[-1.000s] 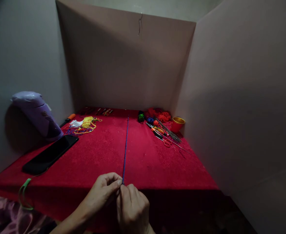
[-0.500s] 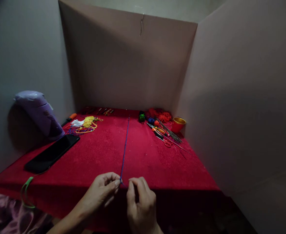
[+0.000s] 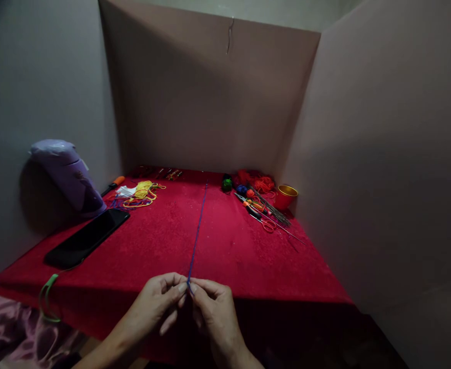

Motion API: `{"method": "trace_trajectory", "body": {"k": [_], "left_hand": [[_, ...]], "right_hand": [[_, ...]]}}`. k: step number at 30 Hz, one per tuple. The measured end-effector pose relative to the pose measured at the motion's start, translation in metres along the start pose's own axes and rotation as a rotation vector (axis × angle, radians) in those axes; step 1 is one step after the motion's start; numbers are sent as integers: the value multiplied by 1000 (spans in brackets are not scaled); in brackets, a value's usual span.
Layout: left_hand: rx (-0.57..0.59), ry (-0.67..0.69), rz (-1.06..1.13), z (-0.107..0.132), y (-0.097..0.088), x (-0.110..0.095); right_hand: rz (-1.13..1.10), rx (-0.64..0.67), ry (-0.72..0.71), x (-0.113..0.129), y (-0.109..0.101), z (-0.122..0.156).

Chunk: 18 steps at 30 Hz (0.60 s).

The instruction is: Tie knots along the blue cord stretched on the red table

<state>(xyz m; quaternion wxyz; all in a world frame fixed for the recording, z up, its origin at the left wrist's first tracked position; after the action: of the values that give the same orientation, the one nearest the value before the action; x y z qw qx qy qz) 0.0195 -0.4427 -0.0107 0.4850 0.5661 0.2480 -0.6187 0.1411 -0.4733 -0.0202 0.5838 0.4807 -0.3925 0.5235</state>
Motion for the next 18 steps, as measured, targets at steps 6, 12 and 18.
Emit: {"method": "trace_trajectory", "body": {"k": [6, 12, 18], "left_hand": [[0, -61, 53, -1, -1, 2], [18, -113, 115, 1, 4, 7], [-29, -65, 92, 5, 7, 9]], "right_hand": [[-93, -9, 68, 0, 2, 0], [-179, -15, 82, 0, 4, -3], [-197, -15, 133, -2, 2, -6]]}}
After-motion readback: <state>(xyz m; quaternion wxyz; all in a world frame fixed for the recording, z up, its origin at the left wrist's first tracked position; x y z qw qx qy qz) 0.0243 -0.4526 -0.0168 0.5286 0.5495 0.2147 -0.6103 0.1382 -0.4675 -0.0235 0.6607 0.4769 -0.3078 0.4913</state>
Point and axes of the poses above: each hand's wrist, its own z-axis away from the middle knuckle, its own y-axis out of the palm, x = y × z, the point moved 2 cm from there along -z, towards the middle knuckle, and after that the axes turned 9 degrees about z, right-handed, at the moved point
